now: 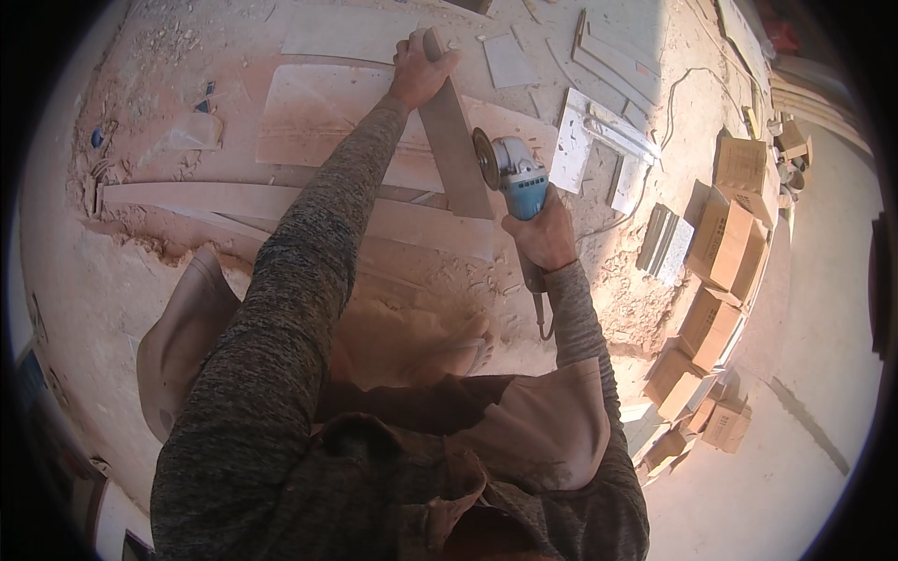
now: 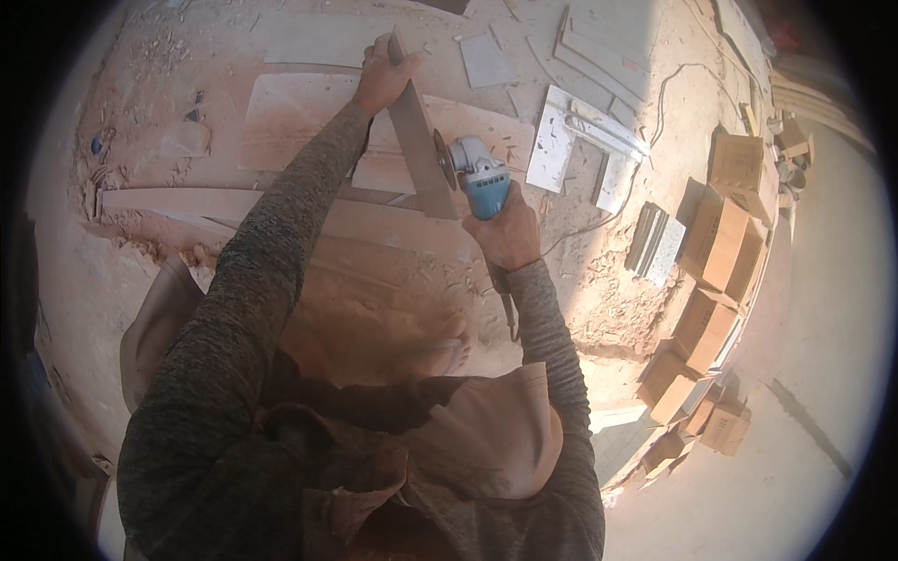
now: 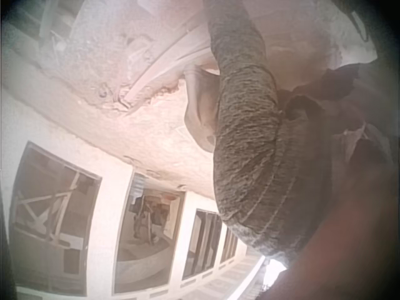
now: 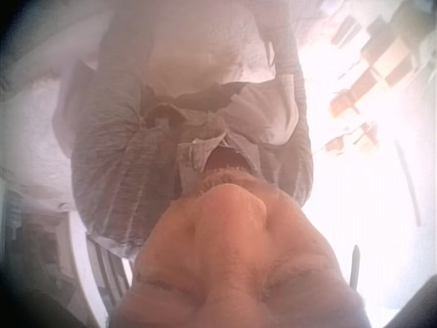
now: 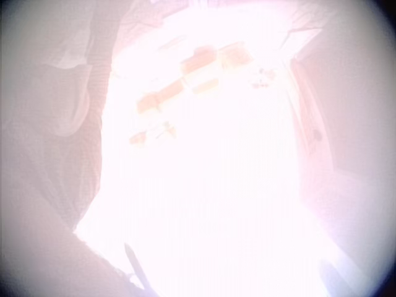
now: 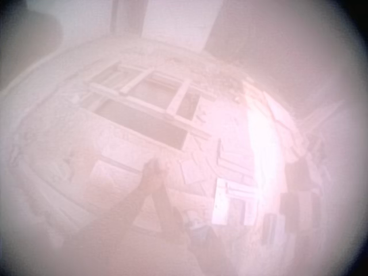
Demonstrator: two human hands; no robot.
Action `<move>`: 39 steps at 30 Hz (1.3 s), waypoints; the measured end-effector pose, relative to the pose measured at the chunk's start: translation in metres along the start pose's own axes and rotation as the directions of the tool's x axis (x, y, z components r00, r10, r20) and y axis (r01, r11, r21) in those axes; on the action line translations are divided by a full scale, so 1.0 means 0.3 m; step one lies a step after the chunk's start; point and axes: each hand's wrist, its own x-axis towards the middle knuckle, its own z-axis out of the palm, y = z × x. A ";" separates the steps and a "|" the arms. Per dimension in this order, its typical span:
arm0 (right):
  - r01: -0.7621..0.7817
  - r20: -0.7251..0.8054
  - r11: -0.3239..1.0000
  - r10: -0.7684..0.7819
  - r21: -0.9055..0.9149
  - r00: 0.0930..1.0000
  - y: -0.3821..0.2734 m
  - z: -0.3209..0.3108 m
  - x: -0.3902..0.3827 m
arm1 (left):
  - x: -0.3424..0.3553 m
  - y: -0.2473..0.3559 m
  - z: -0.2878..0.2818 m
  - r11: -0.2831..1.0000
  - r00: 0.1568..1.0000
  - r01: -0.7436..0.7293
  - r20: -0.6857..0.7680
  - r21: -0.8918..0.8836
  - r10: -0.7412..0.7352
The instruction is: The person cuts tiles by hand using an angle grinder while holding the tiles steady on a workbench.
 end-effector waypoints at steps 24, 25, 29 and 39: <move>-0.042 -0.030 0.998 0.044 0.054 0.999 0.018 -0.019 -0.008 | -0.004 0.019 -0.012 0.999 0.998 0.024 0.055 -0.040 -0.022; -0.048 -0.024 0.997 0.050 0.059 0.998 0.035 -0.022 -0.016 | -0.004 0.017 -0.012 0.999 0.998 0.023 0.057 -0.037 -0.021; -0.027 -0.023 1.000 0.027 0.015 0.999 0.053 -0.028 -0.065 | 0.001 0.003 -0.010 0.999 0.999 0.008 0.051 -0.045 -0.006; -0.024 -0.020 0.999 0.023 -0.037 1.000 0.061 -0.018 -0.103 | -0.002 0.009 -0.005 1.000 1.000 0.008 0.027 0.024 -0.009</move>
